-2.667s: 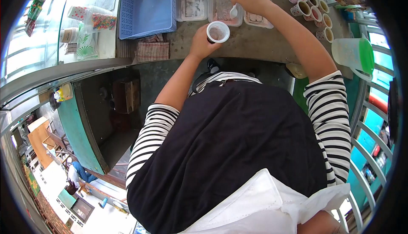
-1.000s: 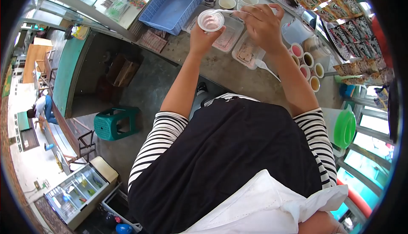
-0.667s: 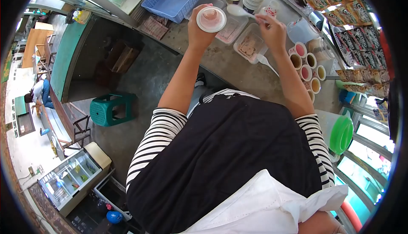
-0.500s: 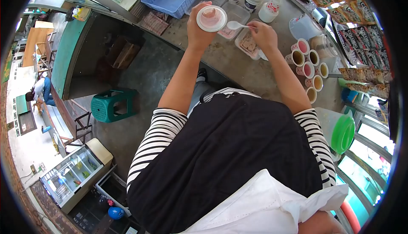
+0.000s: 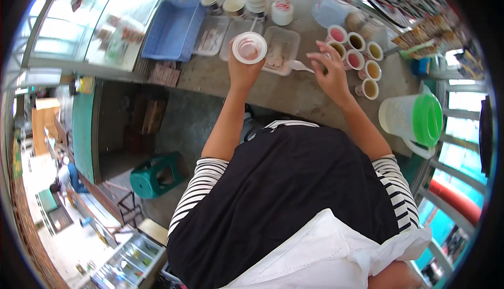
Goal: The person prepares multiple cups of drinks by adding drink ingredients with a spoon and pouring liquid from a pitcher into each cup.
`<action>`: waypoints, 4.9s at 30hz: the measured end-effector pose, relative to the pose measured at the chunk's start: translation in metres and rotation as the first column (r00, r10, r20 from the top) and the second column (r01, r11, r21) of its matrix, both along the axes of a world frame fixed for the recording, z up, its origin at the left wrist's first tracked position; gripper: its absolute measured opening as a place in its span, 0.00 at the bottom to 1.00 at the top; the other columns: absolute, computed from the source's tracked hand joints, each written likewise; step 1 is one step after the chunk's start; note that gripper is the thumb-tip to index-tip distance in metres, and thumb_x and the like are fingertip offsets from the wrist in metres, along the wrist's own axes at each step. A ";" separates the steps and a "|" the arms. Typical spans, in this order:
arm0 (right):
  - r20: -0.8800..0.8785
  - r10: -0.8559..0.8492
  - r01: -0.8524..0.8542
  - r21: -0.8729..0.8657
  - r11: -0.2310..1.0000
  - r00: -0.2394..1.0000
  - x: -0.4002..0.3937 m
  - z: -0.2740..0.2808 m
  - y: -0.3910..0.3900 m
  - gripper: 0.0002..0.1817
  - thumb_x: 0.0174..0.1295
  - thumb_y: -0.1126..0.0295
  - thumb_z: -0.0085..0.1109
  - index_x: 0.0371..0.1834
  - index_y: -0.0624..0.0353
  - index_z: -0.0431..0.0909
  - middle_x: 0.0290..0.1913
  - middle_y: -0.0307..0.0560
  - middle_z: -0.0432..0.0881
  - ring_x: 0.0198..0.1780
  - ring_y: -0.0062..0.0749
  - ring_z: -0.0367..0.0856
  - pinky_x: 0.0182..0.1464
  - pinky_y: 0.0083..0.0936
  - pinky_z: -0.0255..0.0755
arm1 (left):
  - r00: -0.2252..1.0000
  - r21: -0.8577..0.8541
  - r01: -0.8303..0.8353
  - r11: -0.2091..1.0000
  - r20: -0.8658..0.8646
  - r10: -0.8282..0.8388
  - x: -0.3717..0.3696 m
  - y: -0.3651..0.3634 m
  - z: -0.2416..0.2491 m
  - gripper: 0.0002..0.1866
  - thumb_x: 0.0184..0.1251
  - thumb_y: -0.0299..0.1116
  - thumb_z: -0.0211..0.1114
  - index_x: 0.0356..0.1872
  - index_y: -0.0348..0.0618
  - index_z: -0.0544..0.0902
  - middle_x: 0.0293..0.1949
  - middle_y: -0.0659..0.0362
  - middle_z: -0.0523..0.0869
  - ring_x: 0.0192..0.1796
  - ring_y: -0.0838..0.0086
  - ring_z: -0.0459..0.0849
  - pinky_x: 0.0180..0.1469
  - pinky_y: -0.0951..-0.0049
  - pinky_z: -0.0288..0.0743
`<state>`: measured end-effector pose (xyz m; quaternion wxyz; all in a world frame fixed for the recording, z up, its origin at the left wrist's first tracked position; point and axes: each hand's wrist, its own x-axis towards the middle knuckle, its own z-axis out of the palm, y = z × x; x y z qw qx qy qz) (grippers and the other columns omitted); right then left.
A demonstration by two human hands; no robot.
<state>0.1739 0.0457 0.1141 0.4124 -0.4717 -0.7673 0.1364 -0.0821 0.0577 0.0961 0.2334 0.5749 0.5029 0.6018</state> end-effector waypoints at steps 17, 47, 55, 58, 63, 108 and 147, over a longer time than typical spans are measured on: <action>-0.757 -0.646 0.909 -0.195 0.368 0.100 0.207 -0.006 -0.167 0.20 0.72 0.62 0.52 0.60 0.63 0.66 0.55 0.45 0.71 0.54 0.30 0.72 0.57 0.26 0.64 | 0.810 -0.167 0.586 0.793 0.144 -0.568 0.138 0.023 0.016 0.28 0.60 0.42 0.74 0.54 0.36 0.73 0.42 0.55 0.85 0.40 0.73 0.84 0.44 0.71 0.77; -0.624 -0.321 0.354 -0.076 0.932 0.712 0.190 0.239 -0.097 0.21 0.74 0.59 0.49 0.63 0.60 0.76 0.53 0.44 0.82 0.50 0.28 0.80 0.53 0.25 0.74 | 0.542 -0.096 0.818 0.567 -0.198 -0.816 0.246 0.030 0.110 0.40 0.43 0.45 0.82 0.57 0.41 0.72 0.49 0.52 0.85 0.52 0.61 0.85 0.54 0.63 0.77; -0.313 -0.326 0.327 -0.053 0.944 0.892 0.163 0.264 -0.094 0.18 0.73 0.62 0.52 0.59 0.59 0.78 0.52 0.44 0.83 0.51 0.28 0.80 0.55 0.27 0.73 | 0.519 -0.093 0.837 0.539 -0.180 -0.836 0.250 0.028 0.104 0.42 0.43 0.47 0.82 0.59 0.41 0.72 0.48 0.51 0.86 0.52 0.60 0.85 0.53 0.63 0.77; -0.182 -0.356 0.362 -0.004 0.932 0.916 0.166 0.261 -0.090 0.18 0.71 0.62 0.54 0.59 0.58 0.78 0.53 0.44 0.83 0.53 0.30 0.80 0.57 0.28 0.72 | 0.476 -0.215 0.846 0.488 -0.109 -0.873 0.248 0.026 0.102 0.41 0.42 0.46 0.82 0.58 0.40 0.73 0.47 0.51 0.86 0.51 0.61 0.86 0.53 0.63 0.77; -0.006 -0.357 0.355 0.120 0.927 0.934 0.153 0.269 -0.098 0.18 0.70 0.64 0.55 0.59 0.59 0.78 0.56 0.44 0.81 0.57 0.31 0.78 0.60 0.30 0.70 | 0.480 -0.192 0.850 0.491 -0.101 -0.871 0.244 0.022 0.103 0.40 0.42 0.43 0.83 0.58 0.38 0.74 0.47 0.51 0.87 0.51 0.63 0.86 0.54 0.65 0.78; -0.382 -0.492 0.507 -0.068 0.859 0.782 0.189 0.246 -0.128 0.21 0.73 0.60 0.53 0.62 0.61 0.76 0.58 0.42 0.80 0.57 0.28 0.77 0.59 0.27 0.72 | 0.421 -0.197 0.889 0.413 -0.002 -0.907 0.265 0.018 0.087 0.48 0.39 0.49 0.84 0.63 0.38 0.71 0.54 0.53 0.82 0.54 0.69 0.83 0.57 0.69 0.77; -0.684 -0.720 0.827 -0.469 0.310 -0.118 0.231 -0.043 -0.144 0.18 0.70 0.58 0.42 0.52 0.56 0.73 0.54 0.43 0.75 0.52 0.30 0.76 0.48 0.26 0.66 | 0.858 -0.140 0.494 0.858 0.238 -0.455 0.050 0.009 -0.007 0.35 0.46 0.34 0.83 0.55 0.36 0.75 0.47 0.58 0.84 0.50 0.75 0.83 0.54 0.73 0.76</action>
